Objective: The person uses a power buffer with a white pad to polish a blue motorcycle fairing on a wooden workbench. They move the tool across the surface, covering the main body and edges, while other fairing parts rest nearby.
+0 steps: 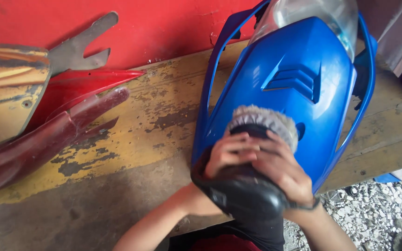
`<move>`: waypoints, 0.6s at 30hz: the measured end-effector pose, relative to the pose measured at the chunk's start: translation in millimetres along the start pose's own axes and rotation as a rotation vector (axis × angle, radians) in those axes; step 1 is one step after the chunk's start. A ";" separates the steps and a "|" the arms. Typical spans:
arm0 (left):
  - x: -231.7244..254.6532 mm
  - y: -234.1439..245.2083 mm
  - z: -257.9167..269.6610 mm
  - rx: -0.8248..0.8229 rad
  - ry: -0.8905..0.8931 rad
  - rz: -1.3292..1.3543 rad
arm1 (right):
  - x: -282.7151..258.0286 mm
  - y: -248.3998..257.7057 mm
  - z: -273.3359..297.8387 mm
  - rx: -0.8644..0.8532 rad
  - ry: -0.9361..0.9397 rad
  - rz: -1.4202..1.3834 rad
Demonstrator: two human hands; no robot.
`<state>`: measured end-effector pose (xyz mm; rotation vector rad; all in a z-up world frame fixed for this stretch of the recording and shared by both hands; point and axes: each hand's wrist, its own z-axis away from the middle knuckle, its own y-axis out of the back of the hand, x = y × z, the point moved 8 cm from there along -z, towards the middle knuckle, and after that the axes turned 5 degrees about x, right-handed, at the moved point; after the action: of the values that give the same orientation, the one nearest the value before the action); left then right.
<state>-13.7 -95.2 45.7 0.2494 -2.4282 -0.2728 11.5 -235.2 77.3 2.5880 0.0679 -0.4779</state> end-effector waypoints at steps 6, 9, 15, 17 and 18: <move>11.6 -27.0 -21.2 -0.185 -0.036 -0.052 | 11.6 22.6 44.6 0.123 -0.051 0.071; 11.9 -35.3 -41.9 -0.210 -0.020 0.101 | 26.4 32.3 52.4 0.255 -0.210 0.076; 26.4 -69.2 -24.4 -0.340 -0.128 -0.102 | 18.2 42.5 104.5 0.432 -0.371 -0.010; 24.8 -79.9 -17.7 -0.301 -0.068 -0.151 | 18.7 43.2 138.8 0.564 -0.327 -0.047; 24.7 -78.7 -25.8 -0.304 -0.068 -0.146 | 21.0 42.0 141.2 0.566 -0.330 -0.044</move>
<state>-7.3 -180.3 59.7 0.2849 -2.3974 -0.7188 -8.5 -341.5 -24.8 3.0074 -0.1459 -1.0634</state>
